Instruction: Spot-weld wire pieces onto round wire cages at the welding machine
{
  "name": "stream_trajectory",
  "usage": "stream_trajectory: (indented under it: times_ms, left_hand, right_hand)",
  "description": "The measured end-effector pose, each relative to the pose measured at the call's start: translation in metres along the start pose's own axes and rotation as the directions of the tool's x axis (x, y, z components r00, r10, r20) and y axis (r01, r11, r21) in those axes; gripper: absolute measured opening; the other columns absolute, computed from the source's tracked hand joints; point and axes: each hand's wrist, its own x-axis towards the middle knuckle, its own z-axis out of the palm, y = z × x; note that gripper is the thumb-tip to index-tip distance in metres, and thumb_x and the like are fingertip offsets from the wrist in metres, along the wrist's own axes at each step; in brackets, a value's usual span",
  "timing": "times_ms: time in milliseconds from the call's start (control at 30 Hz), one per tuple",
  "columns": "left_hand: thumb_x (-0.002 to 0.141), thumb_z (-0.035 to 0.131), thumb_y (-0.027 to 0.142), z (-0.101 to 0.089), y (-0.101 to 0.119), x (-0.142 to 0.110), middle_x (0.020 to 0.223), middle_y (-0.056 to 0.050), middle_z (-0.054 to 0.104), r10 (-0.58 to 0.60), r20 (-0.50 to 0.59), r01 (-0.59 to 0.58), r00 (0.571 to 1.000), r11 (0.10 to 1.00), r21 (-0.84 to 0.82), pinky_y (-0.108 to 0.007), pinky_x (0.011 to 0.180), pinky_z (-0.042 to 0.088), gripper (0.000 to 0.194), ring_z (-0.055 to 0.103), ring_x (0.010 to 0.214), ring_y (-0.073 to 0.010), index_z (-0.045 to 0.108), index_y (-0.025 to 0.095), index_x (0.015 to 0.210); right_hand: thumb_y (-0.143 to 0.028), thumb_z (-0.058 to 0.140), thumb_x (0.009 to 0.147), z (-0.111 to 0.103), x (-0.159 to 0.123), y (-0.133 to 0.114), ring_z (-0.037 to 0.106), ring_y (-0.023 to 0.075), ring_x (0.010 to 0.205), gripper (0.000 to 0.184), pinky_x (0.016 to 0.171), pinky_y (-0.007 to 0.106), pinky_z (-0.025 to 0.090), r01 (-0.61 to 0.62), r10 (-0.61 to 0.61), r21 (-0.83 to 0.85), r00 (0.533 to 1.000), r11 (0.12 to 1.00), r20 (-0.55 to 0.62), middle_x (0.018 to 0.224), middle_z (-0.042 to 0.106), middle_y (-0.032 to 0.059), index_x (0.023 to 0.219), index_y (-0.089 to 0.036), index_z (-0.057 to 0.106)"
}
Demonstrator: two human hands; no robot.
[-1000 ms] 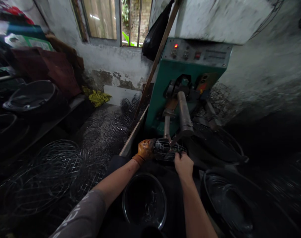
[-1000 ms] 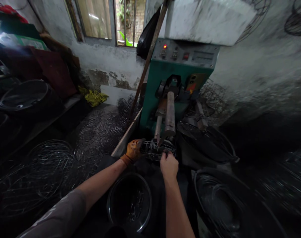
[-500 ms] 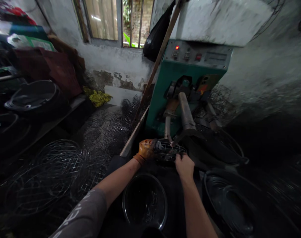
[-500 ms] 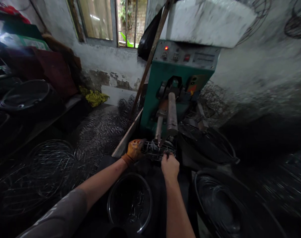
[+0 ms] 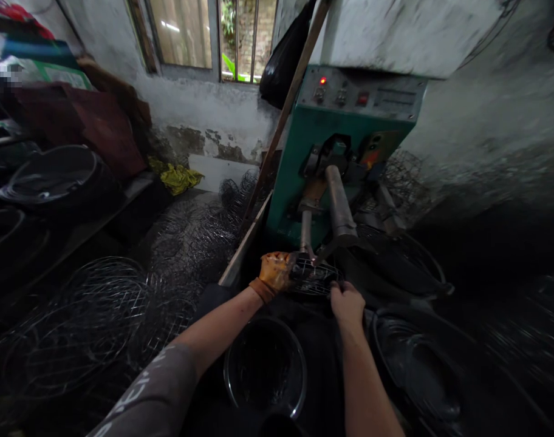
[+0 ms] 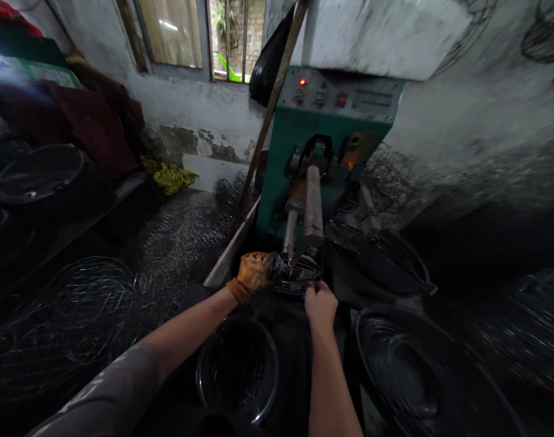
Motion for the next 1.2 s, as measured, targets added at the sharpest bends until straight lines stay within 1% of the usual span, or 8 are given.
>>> stream_trajectory:
  times_ms: [133,300,467,600,733,900,1033,1200]
  left_hand:
    - [0.082,0.073,0.055,-0.001,0.000,0.003,0.133,-0.013,0.068,-0.005,0.041,0.005,0.999,1.000,0.003,-0.051,0.093,0.051,0.076,0.063,0.118,-0.0369,0.055,0.024,0.149]
    - [0.083,0.069,0.056,0.008,-0.003,0.005,0.130,-0.015,0.070,0.026,-0.063,-0.030,0.998,0.998,-0.057,-0.051,0.097,0.051,0.073,0.065,0.119,-0.0364,0.058,0.021,0.146]
    - [0.074,0.075,0.055,0.031,-0.028,-0.016,0.150,-0.015,0.058,-0.031,-0.213,-0.018,0.977,0.974,-0.225,-0.048,0.117,0.045,0.102,0.053,0.140,-0.0340,0.037,0.019,0.161]
    - [0.070,0.082,0.056,0.051,-0.053,-0.039,0.154,-0.016,0.055,-0.268,-0.090,0.227,0.959,0.919,-0.323,-0.045,0.119,0.046,0.111,0.053,0.141,-0.0351,0.034,0.017,0.163]
    - [0.064,0.087,0.054,0.063,-0.058,-0.037,0.158,-0.016,0.051,-0.350,0.035,0.333,0.936,0.852,-0.403,-0.047,0.119,0.046,0.115,0.052,0.143,-0.0368,0.036,0.019,0.162]
    - [0.063,0.089,0.051,0.072,-0.049,-0.017,0.159,-0.015,0.050,-0.282,-0.020,0.235,0.959,0.836,-0.496,-0.047,0.121,0.045,0.116,0.051,0.145,-0.0350,0.036,0.020,0.162]
    - [0.066,0.086,0.043,0.077,-0.044,-0.011,0.142,-0.014,0.065,-0.281,-0.069,0.211,0.957,0.841,-0.499,-0.045,0.116,0.051,0.094,0.062,0.132,-0.0337,0.053,0.015,0.149]
    - [0.068,0.081,0.044,0.060,-0.048,-0.015,0.136,-0.016,0.068,-0.188,-0.159,0.111,0.969,0.909,-0.401,-0.046,0.115,0.051,0.077,0.063,0.129,-0.0342,0.062,0.013,0.136]
  right_hand:
    - [-0.033,0.049,0.086,0.003,0.001,0.002,0.065,0.0276,0.075,0.025,0.070,0.033,0.044,0.007,-0.007,0.019,1.000,1.000,-0.002,0.069,0.070,0.0122,0.075,-0.019,0.067]
    - [-0.031,0.050,0.085,0.002,0.001,-0.002,0.065,0.0271,0.075,0.024,0.071,0.033,0.044,-0.022,0.022,0.020,1.000,1.000,0.009,0.071,0.070,0.0131,0.077,-0.018,0.068]
    - [-0.035,0.048,0.089,-0.005,-0.001,0.005,0.067,0.0296,0.078,0.031,0.071,0.035,0.045,-0.035,0.037,-0.051,0.998,0.998,0.050,0.072,0.071,0.0141,0.083,-0.016,0.072]
    - [-0.042,0.049,0.092,-0.007,-0.020,0.023,0.067,0.0310,0.078,0.036,0.071,0.037,0.047,-0.028,0.038,-0.140,0.997,0.990,0.073,0.075,0.072,0.0165,0.082,-0.017,0.072]
    - [-0.041,0.050,0.092,-0.005,-0.045,0.031,0.068,0.0294,0.078,0.031,0.071,0.036,0.048,-0.028,0.041,-0.116,0.993,0.993,0.109,0.082,0.075,0.0150,0.087,-0.018,0.070]
    - [-0.039,0.051,0.090,-0.001,-0.050,0.027,0.068,0.0289,0.073,0.026,0.067,0.036,0.048,0.003,0.008,-0.105,0.995,0.994,0.096,0.078,0.074,0.0129,0.083,-0.021,0.068]
    - [-0.039,0.052,0.089,-0.002,-0.047,0.020,0.069,0.0293,0.073,0.025,0.067,0.037,0.049,0.031,-0.017,-0.133,0.994,0.991,0.107,0.079,0.075,0.0132,0.085,-0.021,0.069]
    - [-0.043,0.050,0.088,-0.004,-0.050,0.014,0.070,0.0310,0.075,0.027,0.070,0.039,0.051,0.029,-0.025,-0.070,0.998,0.997,0.056,0.076,0.074,0.0130,0.083,-0.023,0.066]
